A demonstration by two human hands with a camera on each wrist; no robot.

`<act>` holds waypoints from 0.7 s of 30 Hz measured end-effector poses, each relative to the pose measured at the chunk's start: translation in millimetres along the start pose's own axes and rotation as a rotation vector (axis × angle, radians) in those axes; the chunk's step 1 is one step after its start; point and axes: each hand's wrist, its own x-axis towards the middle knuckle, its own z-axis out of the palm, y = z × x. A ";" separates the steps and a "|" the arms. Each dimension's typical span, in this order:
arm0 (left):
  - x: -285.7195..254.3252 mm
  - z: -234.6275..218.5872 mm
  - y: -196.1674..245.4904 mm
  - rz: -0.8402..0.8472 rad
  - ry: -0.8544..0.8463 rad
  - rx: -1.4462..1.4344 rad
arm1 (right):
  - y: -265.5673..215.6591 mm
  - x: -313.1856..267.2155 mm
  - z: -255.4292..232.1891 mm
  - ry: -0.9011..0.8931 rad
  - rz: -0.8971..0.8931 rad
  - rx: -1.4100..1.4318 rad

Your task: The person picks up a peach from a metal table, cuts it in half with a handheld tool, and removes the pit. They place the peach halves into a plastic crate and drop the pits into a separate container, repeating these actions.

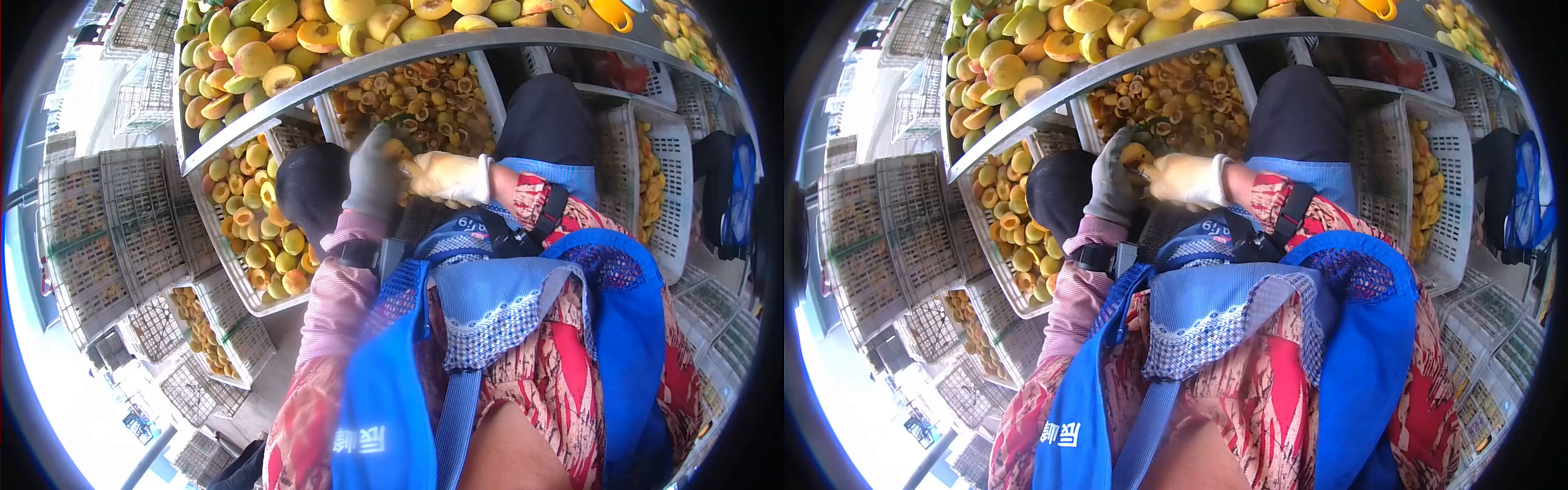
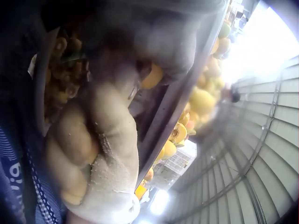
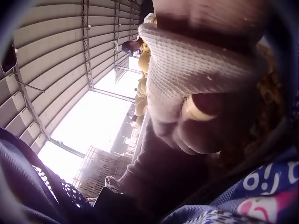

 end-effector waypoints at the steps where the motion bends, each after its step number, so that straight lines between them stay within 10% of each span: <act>1: 3.3 -2.6 0.2 0.045 -0.027 0.026 | -1.9 -2.2 -1.7 -0.081 0.022 0.141; 9: -24.1 35.2 35.5 -0.047 -0.024 -0.215 | -3.0 -30.2 -9.3 -0.351 0.140 0.720; 13: -17.3 25.3 27.2 -0.045 0.002 -0.154 | -26.0 -32.2 5.3 0.033 0.184 0.113; 21: -19.4 29.9 33.4 0.047 -0.027 -0.034 | -1.6 -32.8 -7.8 -0.389 0.174 0.946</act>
